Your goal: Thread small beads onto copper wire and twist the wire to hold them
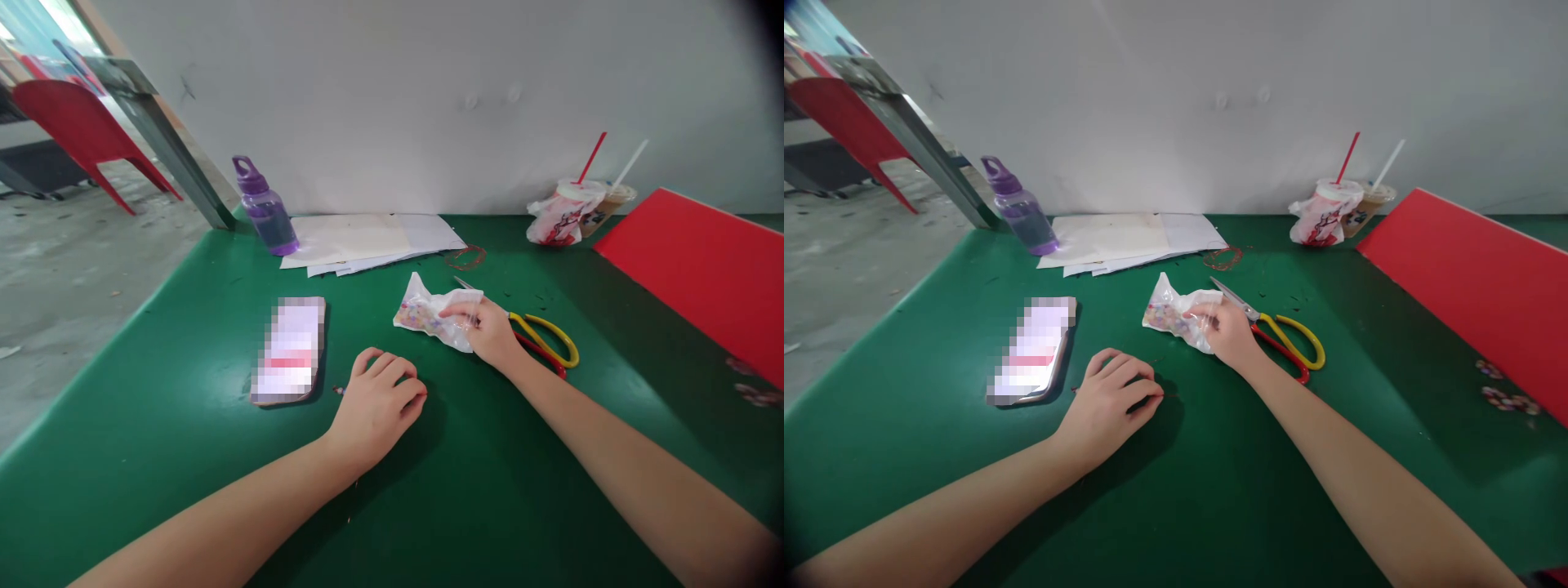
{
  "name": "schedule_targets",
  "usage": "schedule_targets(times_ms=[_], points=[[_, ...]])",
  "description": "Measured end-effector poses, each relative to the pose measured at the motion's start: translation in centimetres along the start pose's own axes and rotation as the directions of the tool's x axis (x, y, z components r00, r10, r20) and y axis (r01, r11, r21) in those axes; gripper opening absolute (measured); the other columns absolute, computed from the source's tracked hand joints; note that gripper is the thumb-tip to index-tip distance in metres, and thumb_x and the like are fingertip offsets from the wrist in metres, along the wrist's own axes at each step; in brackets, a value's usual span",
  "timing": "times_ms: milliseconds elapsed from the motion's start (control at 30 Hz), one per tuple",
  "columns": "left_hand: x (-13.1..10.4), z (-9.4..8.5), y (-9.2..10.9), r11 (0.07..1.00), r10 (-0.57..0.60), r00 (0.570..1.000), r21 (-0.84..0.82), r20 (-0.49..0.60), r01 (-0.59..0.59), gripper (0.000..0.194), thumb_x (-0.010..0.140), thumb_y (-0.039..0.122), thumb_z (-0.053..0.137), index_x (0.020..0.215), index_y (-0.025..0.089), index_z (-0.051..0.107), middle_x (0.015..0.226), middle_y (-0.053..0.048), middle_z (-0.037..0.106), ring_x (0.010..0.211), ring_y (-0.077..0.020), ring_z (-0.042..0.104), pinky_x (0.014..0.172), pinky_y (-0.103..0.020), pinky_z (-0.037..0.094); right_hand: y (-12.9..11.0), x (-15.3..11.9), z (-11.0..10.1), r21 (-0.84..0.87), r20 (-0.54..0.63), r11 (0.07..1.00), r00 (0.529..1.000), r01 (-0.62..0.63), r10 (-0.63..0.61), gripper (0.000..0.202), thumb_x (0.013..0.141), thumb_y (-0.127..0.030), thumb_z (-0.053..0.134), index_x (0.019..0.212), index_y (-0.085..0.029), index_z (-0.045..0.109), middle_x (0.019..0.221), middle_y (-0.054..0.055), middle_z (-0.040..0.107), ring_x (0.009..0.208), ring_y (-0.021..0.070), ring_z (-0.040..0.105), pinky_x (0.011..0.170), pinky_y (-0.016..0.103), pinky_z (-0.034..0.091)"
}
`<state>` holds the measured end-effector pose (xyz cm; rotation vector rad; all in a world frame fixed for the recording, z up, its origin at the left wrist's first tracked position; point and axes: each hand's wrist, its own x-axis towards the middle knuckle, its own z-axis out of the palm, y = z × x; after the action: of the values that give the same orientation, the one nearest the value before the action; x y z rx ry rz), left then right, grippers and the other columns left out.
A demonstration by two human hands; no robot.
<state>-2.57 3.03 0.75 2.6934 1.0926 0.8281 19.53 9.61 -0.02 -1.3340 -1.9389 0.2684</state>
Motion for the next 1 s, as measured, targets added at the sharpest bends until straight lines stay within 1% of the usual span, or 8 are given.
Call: schedule_targets(times_ms=[167, 267, 367, 433, 533, 633, 733, 1000], points=[[0.0, 0.1, 0.0, 1.0, 0.007, 1.0, 0.001, 0.004, -0.007, 0.018, 0.085, 0.019, 0.049, 0.075, 0.021, 0.065, 0.084, -0.001, 0.063, 0.082, -0.0157, 0.056, 0.092, -0.043, 0.032, 0.0, 0.0, 0.1, 0.028, 0.016, 0.998, 0.998, 0.065, -0.065, 0.016, 0.074, -0.025, 0.06, 0.085, -0.021, 0.07, 0.09, 0.004, 0.068, 0.092, 0.0207, 0.059, 0.082, 0.033, 0.048], [0.0, 0.1, 0.0, 1.0, 0.004, 1.0, 0.002, 0.009, -0.004, 0.018, 0.085, 0.02, 0.049, 0.075, 0.021, 0.064, 0.084, -0.001, 0.063, 0.082, -0.0152, 0.056, 0.093, -0.043, 0.032, 0.1, 0.1, 0.2, 0.038, 0.044, 0.995, 0.995, 0.093, -0.095, 0.02, 0.078, -0.031, 0.059, 0.091, -0.02, 0.07, 0.094, 0.005, 0.068, 0.096, 0.0204, 0.058, 0.087, 0.033, 0.046], [0.0, 0.1, 0.0, 1.0, 0.001, 1.0, 0.003, 0.011, -0.001, 0.018, 0.085, 0.02, 0.049, 0.075, 0.021, 0.064, 0.084, 0.0, 0.063, 0.082, -0.0146, 0.056, 0.093, -0.042, 0.032, 0.4, 0.2, 0.1, 0.05, 0.128, 0.989, 0.982, 0.136, -0.141, 0.023, 0.085, -0.027, 0.051, 0.098, -0.024, 0.068, 0.094, 0.001, 0.069, 0.093, 0.0176, 0.06, 0.092, 0.034, 0.044], [0.0, 0.1, 0.0, 1.0, 0.001, 1.0, 0.003, 0.009, -0.001, 0.018, 0.085, 0.02, 0.049, 0.075, 0.022, 0.064, 0.084, 0.0, 0.063, 0.081, -0.0145, 0.056, 0.093, -0.042, 0.032, 0.7, 0.2, 0.1, 0.054, 0.189, 0.985, 0.967, 0.166, -0.173, 0.024, 0.085, -0.024, 0.049, 0.101, -0.027, 0.068, 0.095, -0.001, 0.069, 0.092, 0.0171, 0.06, 0.094, 0.035, 0.042], [0.0, 0.1, 0.1, 1.0, -0.003, 1.0, 0.002, 0.007, 0.003, 0.018, 0.085, 0.021, 0.05, 0.075, 0.022, 0.065, 0.084, 0.001, 0.063, 0.082, -0.0143, 0.056, 0.094, -0.042, 0.031, 0.9, 0.2, 0.2, 0.04, 0.236, 0.982, 0.953, 0.184, -0.188, 0.028, 0.083, -0.022, 0.051, 0.106, -0.026, 0.065, 0.099, 0.0, 0.068, 0.096, 0.0195, 0.06, 0.094, 0.036, 0.042], [0.0, 0.1, 0.0, 1.0, -0.005, 1.0, 0.0, 0.002, 0.005, 0.018, 0.085, 0.021, 0.05, 0.075, 0.022, 0.065, 0.083, 0.001, 0.063, 0.081, -0.0141, 0.056, 0.094, -0.042, 0.031, 1.1, 0.2, 0.3, 0.018, 0.229, 0.984, 0.957, 0.177, -0.176, 0.029, 0.084, -0.025, 0.05, 0.11, -0.023, 0.064, 0.101, 0.003, 0.067, 0.098, 0.0217, 0.059, 0.089, 0.036, 0.045], [0.0, 0.1, 0.0, 1.0, -0.005, 1.0, -0.003, -0.003, 0.005, 0.018, 0.085, 0.021, 0.05, 0.075, 0.022, 0.065, 0.083, 0.001, 0.063, 0.081, -0.0138, 0.056, 0.094, -0.042, 0.031, 1.3, 0.3, 0.4, 0.009, 0.218, 0.984, 0.96, 0.18, -0.178, 0.027, 0.083, -0.027, 0.052, 0.105, -0.022, 0.066, 0.098, 0.004, 0.068, 0.096, 0.0215, 0.059, 0.086, 0.035, 0.047], [0.0, 0.1, 0.1, 1.0, -0.003, 1.0, -0.003, -0.002, 0.003, 0.017, 0.085, 0.021, 0.05, 0.075, 0.022, 0.065, 0.083, 0.001, 0.063, 0.08, -0.0136, 0.057, 0.094, -0.041, 0.031, 1.6, 0.3, 0.7, 0.022, 0.209, 0.986, 0.963, 0.168, -0.168, 0.021, 0.081, -0.028, 0.058, 0.097, -0.021, 0.069, 0.095, 0.003, 0.07, 0.095, 0.0206, 0.061, 0.09, 0.035, 0.045]])
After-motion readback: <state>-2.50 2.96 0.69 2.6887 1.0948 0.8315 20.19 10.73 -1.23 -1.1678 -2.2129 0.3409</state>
